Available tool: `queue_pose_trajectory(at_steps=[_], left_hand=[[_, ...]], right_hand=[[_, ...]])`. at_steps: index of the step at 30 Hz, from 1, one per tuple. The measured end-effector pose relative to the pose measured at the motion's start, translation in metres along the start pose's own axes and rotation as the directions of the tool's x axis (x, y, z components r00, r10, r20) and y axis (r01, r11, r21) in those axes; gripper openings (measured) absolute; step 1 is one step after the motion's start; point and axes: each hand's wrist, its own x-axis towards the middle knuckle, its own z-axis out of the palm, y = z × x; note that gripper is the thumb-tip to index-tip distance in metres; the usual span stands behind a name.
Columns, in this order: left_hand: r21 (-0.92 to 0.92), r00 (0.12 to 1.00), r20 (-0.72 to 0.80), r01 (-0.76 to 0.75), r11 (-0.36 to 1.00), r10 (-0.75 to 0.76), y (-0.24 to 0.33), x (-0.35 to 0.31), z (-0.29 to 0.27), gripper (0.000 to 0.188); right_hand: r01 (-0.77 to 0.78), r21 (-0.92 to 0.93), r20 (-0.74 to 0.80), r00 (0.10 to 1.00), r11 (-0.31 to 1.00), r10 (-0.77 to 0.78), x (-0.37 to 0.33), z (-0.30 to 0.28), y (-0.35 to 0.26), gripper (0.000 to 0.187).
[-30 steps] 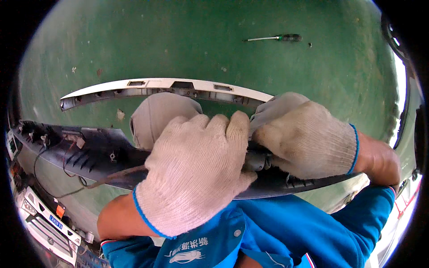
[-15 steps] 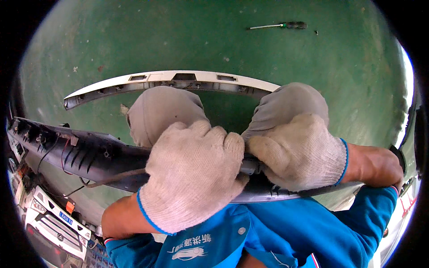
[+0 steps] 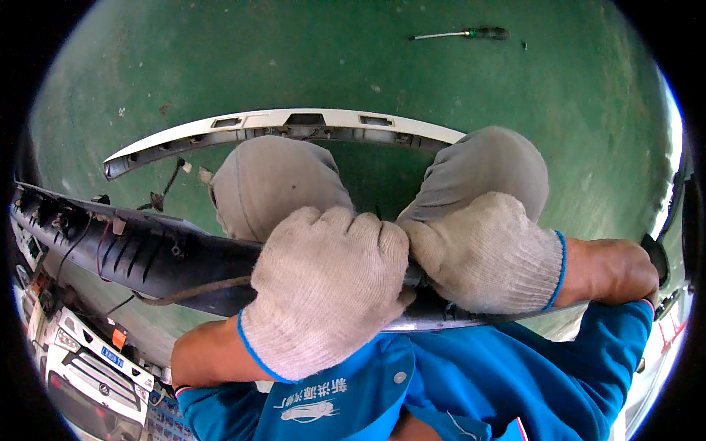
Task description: The person sits on the floor and assembles a white car bumper by attaching a black trim piece. They use a screwdriver to secure fasteners and connect electrical wiring harnesses to the bumper assembly.
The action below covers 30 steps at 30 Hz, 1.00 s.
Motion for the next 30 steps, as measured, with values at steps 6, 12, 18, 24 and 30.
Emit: queue_pose_trajectory(at_steps=[6, 12, 18, 24, 30], left_hand=[[0.001, 1.000, 0.004, 0.020, 1.000, -0.020, -0.004, -0.001, 0.002, 0.053], [-0.013, 0.998, 0.021, 0.052, 0.999, -0.052, -0.006, -0.001, 0.001, 0.052], [0.009, 0.997, 0.026, 0.074, 0.997, -0.074, -0.005, 0.000, 0.002, 0.049], [0.028, 0.997, -0.018, 0.071, 0.997, -0.070, -0.004, 0.000, 0.008, 0.044], [0.004, 0.996, -0.041, 0.081, 0.997, -0.080, -0.003, -0.003, 0.010, 0.040]], right_hand=[[0.076, 0.081, -0.114, 0.991, 0.994, -0.066, 0.000, 0.008, 0.007, 0.019], [0.074, 0.064, -0.171, 0.983, 0.995, -0.062, 0.002, 0.007, 0.004, 0.020], [0.012, 0.047, -0.171, 0.985, 0.999, -0.004, 0.003, 0.010, 0.001, 0.020], [-0.077, 0.048, -0.102, 0.991, 0.996, 0.082, 0.006, 0.007, -0.006, 0.018], [-0.066, 0.088, -0.094, 0.993, 0.994, 0.074, 0.005, 0.005, -0.007, 0.021]])
